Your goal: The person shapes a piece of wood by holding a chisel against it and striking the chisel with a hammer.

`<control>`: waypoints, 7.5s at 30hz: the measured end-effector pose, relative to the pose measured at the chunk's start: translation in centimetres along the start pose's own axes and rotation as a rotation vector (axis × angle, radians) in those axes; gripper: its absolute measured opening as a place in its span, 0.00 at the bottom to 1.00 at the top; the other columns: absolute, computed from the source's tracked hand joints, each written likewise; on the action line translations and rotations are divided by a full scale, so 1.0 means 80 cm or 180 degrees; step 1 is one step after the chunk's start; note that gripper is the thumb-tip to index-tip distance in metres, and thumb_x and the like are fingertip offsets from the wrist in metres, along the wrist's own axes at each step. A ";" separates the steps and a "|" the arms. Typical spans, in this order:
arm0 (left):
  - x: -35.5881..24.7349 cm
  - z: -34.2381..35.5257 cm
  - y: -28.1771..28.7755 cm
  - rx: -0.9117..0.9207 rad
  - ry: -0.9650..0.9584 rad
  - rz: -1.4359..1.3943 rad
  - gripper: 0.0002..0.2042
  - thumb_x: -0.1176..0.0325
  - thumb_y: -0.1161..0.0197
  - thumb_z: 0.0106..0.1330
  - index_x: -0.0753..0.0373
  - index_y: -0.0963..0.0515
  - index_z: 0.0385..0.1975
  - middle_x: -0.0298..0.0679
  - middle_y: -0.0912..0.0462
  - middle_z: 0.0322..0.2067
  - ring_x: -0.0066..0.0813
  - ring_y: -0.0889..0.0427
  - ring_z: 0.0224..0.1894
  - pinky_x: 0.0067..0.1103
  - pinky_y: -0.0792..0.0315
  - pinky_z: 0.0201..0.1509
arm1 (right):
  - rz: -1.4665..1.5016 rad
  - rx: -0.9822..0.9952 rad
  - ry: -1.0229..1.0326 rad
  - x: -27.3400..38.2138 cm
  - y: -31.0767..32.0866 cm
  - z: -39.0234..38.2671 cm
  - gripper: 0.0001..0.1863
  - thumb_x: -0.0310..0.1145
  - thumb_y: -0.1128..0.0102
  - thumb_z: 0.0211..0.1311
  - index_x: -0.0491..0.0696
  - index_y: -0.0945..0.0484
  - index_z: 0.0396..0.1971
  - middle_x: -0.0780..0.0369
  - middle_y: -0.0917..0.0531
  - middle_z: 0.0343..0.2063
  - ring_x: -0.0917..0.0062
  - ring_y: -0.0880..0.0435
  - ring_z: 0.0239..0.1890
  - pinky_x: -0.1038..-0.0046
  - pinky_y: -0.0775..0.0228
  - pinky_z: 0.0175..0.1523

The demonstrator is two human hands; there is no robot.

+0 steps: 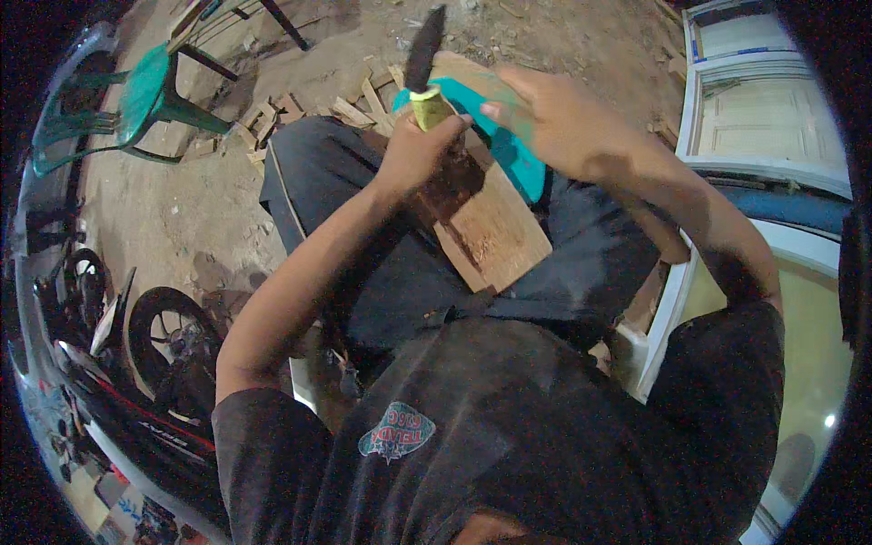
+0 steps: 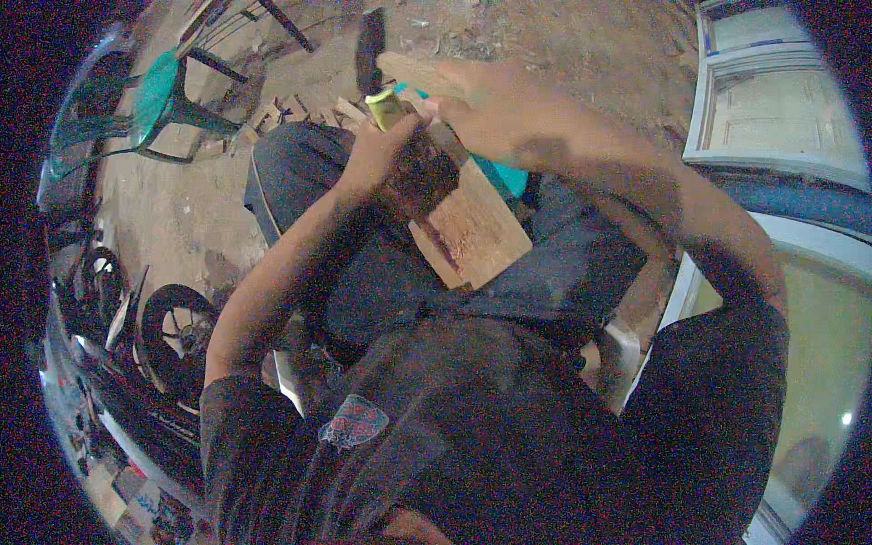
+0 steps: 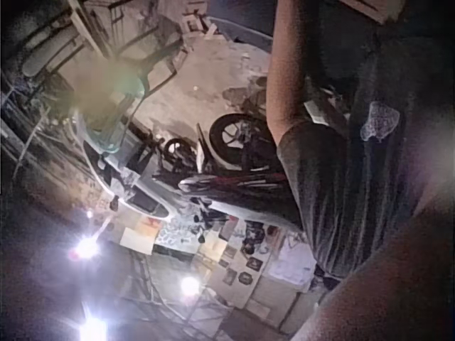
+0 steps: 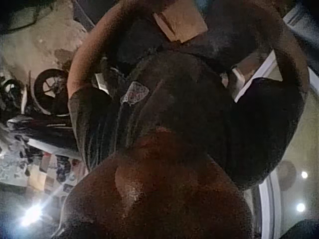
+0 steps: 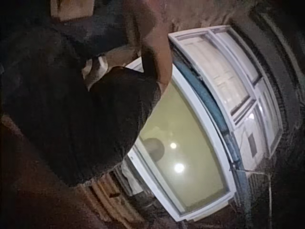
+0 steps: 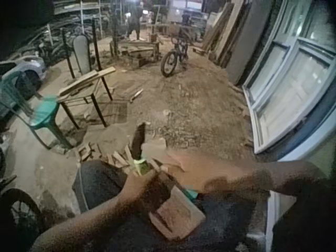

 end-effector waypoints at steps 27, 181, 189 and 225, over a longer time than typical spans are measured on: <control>0.013 -0.002 -0.004 0.0115 -0.0023 0.0137 0.09 0.65 0.35 0.63 0.63 0.25 0.27 0.31 0.22 0.23 0.18 0.25 0.23 0.20 0.32 0.28 | -0.0045 0.0306 0.0307 0.007 0.001 -0.003 0.20 0.47 0.47 0.68 0.43 0.23 0.39 0.66 0.21 0.22 0.76 0.23 0.25 0.69 0.29 0.34; -0.035 0.011 0.015 0.0007 -0.0457 0.2208 0.20 0.52 0.28 0.52 0.66 0.19 0.29 0.55 0.18 0.27 0.53 0.17 0.31 0.40 0.25 0.37 | 0.0335 0.1269 -0.1383 -0.048 -0.009 -0.003 0.15 0.45 0.51 0.73 0.48 0.29 0.34 0.72 0.34 0.18 0.91 0.40 0.16 0.85 0.51 0.19; -0.043 0.009 0.014 -0.0028 -0.0463 0.2284 0.21 0.55 0.30 0.51 0.72 0.18 0.25 0.58 0.18 0.28 0.54 0.17 0.32 0.39 0.22 0.39 | 0.0754 0.1106 -0.1811 -0.045 -0.008 -0.005 0.17 0.47 0.51 0.73 0.48 0.29 0.32 0.73 0.35 0.16 0.90 0.39 0.16 0.85 0.51 0.20; -0.014 0.004 0.008 0.0586 -0.0115 0.3009 0.26 0.45 0.32 0.54 0.68 0.18 0.32 0.54 0.17 0.30 0.51 0.16 0.35 0.39 0.22 0.40 | 0.1134 0.0958 -0.2113 -0.020 0.006 -0.016 0.16 0.46 0.50 0.73 0.47 0.28 0.38 0.72 0.34 0.16 0.91 0.39 0.14 0.86 0.50 0.18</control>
Point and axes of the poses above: each hand's wrist, its own z-axis towards the middle knuckle, its own y-axis out of the back of the hand, x = y × z, the point moved 9 cm from there along z, towards the middle knuckle
